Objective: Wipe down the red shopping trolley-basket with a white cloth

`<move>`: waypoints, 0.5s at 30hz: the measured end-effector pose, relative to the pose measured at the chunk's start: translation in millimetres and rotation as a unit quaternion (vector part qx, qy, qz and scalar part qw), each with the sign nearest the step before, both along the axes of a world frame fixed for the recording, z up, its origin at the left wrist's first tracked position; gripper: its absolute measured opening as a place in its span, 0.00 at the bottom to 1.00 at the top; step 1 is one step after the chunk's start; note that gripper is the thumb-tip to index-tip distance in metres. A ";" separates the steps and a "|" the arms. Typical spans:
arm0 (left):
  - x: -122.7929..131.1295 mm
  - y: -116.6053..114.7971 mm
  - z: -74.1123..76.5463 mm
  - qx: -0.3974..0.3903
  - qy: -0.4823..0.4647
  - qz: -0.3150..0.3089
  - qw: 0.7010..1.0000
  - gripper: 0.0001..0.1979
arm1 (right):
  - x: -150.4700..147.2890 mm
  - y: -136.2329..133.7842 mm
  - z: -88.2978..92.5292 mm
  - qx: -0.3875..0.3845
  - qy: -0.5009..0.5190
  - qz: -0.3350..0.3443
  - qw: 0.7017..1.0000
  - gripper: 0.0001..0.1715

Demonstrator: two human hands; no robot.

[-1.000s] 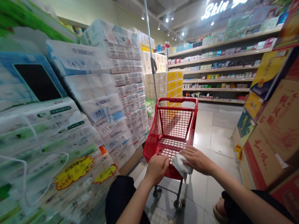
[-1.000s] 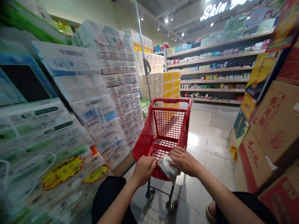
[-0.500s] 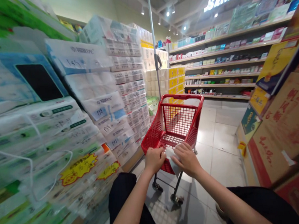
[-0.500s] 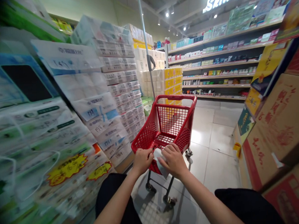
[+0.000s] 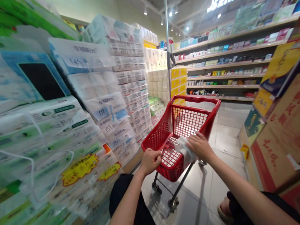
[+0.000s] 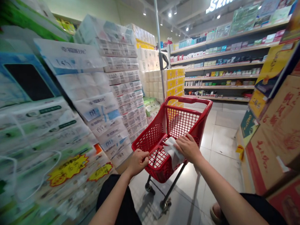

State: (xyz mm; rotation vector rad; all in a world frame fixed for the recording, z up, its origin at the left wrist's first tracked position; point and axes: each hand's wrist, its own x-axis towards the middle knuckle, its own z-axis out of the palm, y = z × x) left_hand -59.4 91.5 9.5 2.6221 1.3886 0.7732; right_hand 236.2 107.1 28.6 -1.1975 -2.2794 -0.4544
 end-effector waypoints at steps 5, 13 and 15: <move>0.7 8.6 4.1 -0.002 0.012 0.038 0.999 0.13 | 13.1 12.7 -2.4 0.009 0.018 -0.080 0.997 0.19; 81.1 -19.9 12.8 -0.046 0.033 0.095 0.994 0.22 | -7.2 9.6 -5.0 0.023 0.023 -0.149 0.988 0.18; 94.1 -27.3 11.9 -0.058 0.048 0.111 0.991 0.23 | -7.2 7.8 -3.8 0.027 0.028 -0.150 0.988 0.17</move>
